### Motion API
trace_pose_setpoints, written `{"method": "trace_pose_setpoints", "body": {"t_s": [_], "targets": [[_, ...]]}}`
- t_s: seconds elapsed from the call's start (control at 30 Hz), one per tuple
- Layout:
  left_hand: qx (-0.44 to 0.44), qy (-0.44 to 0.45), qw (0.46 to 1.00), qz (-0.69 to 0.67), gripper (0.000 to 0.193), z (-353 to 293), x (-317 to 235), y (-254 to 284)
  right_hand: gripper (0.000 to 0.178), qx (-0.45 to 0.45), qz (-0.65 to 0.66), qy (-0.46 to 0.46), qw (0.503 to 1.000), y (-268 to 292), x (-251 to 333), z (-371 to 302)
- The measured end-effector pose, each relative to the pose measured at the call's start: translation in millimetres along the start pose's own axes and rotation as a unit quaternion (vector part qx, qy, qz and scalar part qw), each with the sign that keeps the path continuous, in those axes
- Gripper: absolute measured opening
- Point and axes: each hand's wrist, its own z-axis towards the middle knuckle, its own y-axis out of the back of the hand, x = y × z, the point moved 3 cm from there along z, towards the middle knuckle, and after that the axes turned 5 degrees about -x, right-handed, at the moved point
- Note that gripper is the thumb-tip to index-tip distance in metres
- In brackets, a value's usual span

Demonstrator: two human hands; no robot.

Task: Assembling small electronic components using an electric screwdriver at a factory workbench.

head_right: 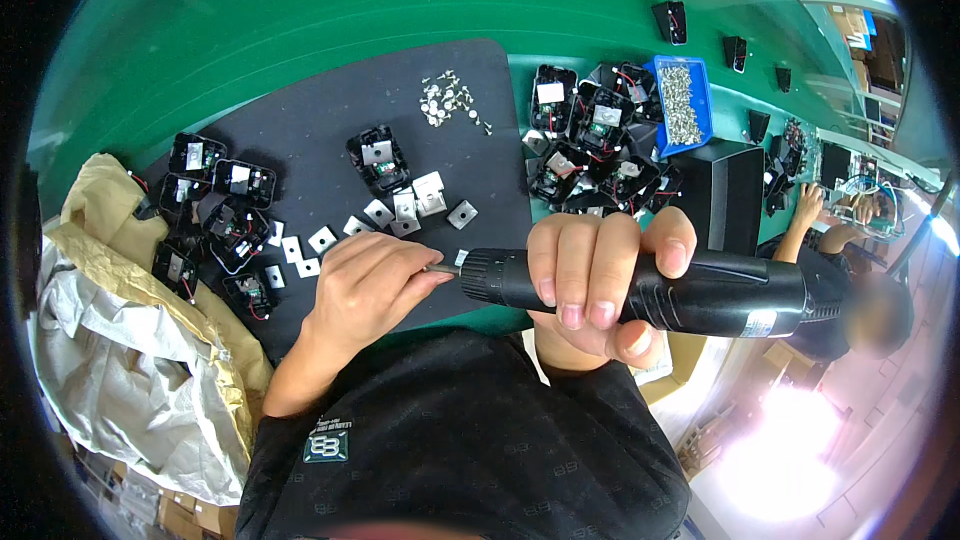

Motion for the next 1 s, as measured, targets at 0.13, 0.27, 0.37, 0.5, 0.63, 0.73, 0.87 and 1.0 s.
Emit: {"method": "trace_pose_setpoints", "body": {"t_s": [0.13, 0.27, 0.37, 0.5, 0.63, 0.73, 0.87, 1.0], "targets": [[-0.002, -0.001, 1.0, 0.007, 0.019, 0.4, 1.4, -1.1, 0.042, 0.009, -0.001, -0.009, 1.0, 1.8, -0.2, -0.1], [-0.009, -0.001, 1.0, 0.012, 0.019, 0.1, 3.0, -1.0, 0.041, 0.005, -0.005, -0.009, 1.0, 3.7, -1.0, 0.0], [-0.011, -0.007, 1.0, 0.013, 0.02, 0.9, 4.6, -1.4, 0.042, 0.005, -0.002, -0.011, 1.0, 6.6, -2.5, -0.6], [-0.007, -0.008, 1.0, 0.016, 0.02, 4.0, 3.5, -2.5, 0.043, 0.015, -0.017, -0.016, 1.0, 7.0, -1.6, -0.4], [0.021, -0.009, 0.999, 0.027, 0.028, 2.9, 9.1, -1.2, 0.044, 0.015, -0.025, -0.021, 0.999, 8.0, -7.4, 0.2], [0.002, 0.011, 1.0, 0.027, 0.043, 14.6, 10.0, 5.7, 0.044, 0.014, -0.039, -0.01, 0.999, 10.5, -11.2, -0.9], [-0.017, 0.041, 0.996, 0.077, 0.085, 23.3, 32.3, 28.3, 0.043, 0.018, -0.074, 0.0, 0.997, 11.9, -10.5, -0.4], [0.031, 0.073, 0.986, 0.147, 0.091, 31.4, 45.4, 29.2, 0.043, 0.022, -0.097, 0.01, 0.995, 6.0, -15.2, 6.0]]}}
